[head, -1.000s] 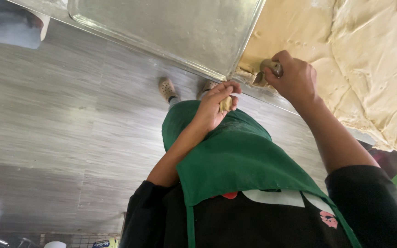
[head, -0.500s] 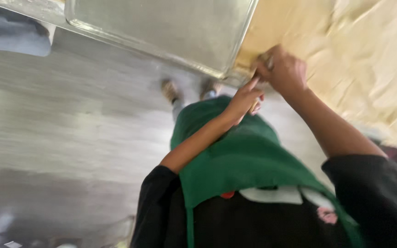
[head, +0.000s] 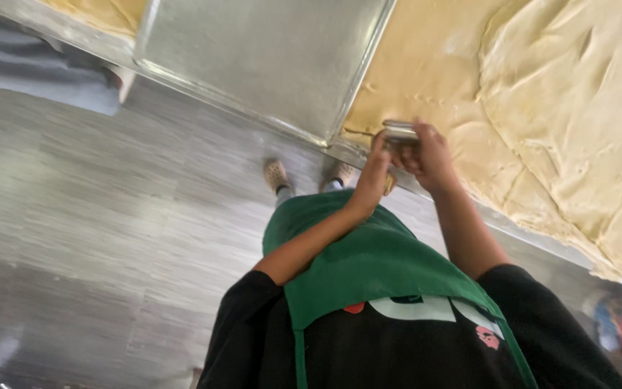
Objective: The person uses a circular metal cutter to stamp out dough circles from a flat sheet, then picks up the cut circles and stacks them on a metal tray.
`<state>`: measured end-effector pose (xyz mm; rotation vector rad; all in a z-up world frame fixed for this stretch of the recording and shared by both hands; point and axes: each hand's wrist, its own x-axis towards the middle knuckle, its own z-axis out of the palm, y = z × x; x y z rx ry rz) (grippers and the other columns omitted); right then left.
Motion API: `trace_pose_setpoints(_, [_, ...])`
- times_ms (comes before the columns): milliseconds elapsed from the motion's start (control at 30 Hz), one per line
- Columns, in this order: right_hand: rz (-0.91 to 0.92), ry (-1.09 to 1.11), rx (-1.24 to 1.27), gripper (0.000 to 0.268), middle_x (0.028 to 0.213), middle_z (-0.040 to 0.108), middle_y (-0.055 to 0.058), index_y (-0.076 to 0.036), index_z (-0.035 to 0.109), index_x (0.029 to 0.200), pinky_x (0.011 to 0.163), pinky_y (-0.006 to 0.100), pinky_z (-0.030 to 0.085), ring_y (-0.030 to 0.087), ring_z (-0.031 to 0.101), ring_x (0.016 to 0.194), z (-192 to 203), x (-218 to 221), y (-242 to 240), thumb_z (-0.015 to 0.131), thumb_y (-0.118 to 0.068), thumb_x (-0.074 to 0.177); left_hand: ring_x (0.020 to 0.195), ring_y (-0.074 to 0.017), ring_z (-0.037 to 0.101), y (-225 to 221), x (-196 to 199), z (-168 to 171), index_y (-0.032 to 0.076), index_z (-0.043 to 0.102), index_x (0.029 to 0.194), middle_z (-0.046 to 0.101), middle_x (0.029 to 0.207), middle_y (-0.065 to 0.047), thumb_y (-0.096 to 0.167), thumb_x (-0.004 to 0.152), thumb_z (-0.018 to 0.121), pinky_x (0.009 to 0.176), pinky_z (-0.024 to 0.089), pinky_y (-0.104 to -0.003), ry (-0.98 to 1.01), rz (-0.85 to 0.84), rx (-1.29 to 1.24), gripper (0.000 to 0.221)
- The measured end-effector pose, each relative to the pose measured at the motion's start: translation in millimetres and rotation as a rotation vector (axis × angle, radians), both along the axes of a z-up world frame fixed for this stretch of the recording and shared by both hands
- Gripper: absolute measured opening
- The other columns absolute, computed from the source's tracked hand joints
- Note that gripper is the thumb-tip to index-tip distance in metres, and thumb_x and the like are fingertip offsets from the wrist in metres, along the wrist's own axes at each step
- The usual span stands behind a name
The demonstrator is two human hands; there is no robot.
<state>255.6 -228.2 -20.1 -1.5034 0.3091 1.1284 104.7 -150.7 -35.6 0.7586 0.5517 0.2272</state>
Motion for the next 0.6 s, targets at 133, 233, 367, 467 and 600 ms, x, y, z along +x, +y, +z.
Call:
trace_pose_setpoints(133, [0.092, -0.079, -0.048, 0.030, 0.066, 0.060, 0.002, -0.015, 0.063, 0.093, 0.042, 0.027, 0.040, 0.012, 0.053, 0.048, 25, 60, -10, 0.052, -0.040, 0.106, 0.091, -0.0133, 0.060, 25, 31, -3, 0.004, 0.059, 0.140, 0.064, 0.110, -0.007, 0.030, 0.116, 0.054, 0.077, 0.051, -0.030, -0.217, -0.119, 0.275, 0.036])
trace_pose_setpoints(233, [0.436, -0.770, -0.036, 0.023, 0.087, 0.066, 0.007, -0.008, 0.066, 0.110, 0.055, 0.029, 0.046, 0.015, 0.060, 0.067, 99, 94, -10, 0.065, -0.031, 0.108, 0.086, -0.0142, 0.060, 46, 37, 0, 0.000, 0.063, 0.138, 0.067, 0.110, -0.009, 0.019, 0.110, 0.060, 0.071, 0.051, -0.030, -0.195, -0.109, -0.296, 0.034])
trace_pose_setpoints(367, [0.901, -1.270, -0.438, 0.041, 0.083, 0.076, 0.015, -0.007, 0.070, 0.110, 0.058, 0.040, 0.055, 0.028, 0.071, 0.068, 152, 41, 54, 0.083, -0.036, 0.084, 0.098, -0.0212, 0.068, 65, 49, 8, -0.001, 0.063, 0.127, 0.071, 0.114, -0.011, 0.021, 0.106, 0.058, 0.084, 0.058, -0.036, -0.154, 0.082, -0.651, 0.031])
trace_pose_setpoints(467, [0.926, -1.443, -0.625, 0.037, 0.075, 0.073, 0.011, -0.010, 0.069, 0.100, 0.063, 0.040, 0.057, 0.027, 0.071, 0.066, 176, 9, 76, 0.081, -0.045, 0.101, 0.099, -0.0207, 0.069, 66, 50, 11, -0.001, 0.064, 0.128, 0.070, 0.110, -0.009, 0.023, 0.105, 0.060, 0.090, 0.060, -0.041, -0.181, 0.141, -0.775, 0.033])
trace_pose_setpoints(600, [0.634, -1.402, -0.380, 0.030, 0.098, 0.076, 0.011, -0.004, 0.066, 0.119, 0.071, 0.036, 0.061, 0.018, 0.076, 0.084, 210, 56, 35, 0.072, -0.032, 0.113, 0.110, -0.0255, 0.071, 81, 43, 11, 0.001, 0.060, 0.128, 0.071, 0.120, -0.009, 0.019, 0.098, 0.061, 0.095, 0.057, -0.036, -0.128, 0.156, -0.606, 0.035])
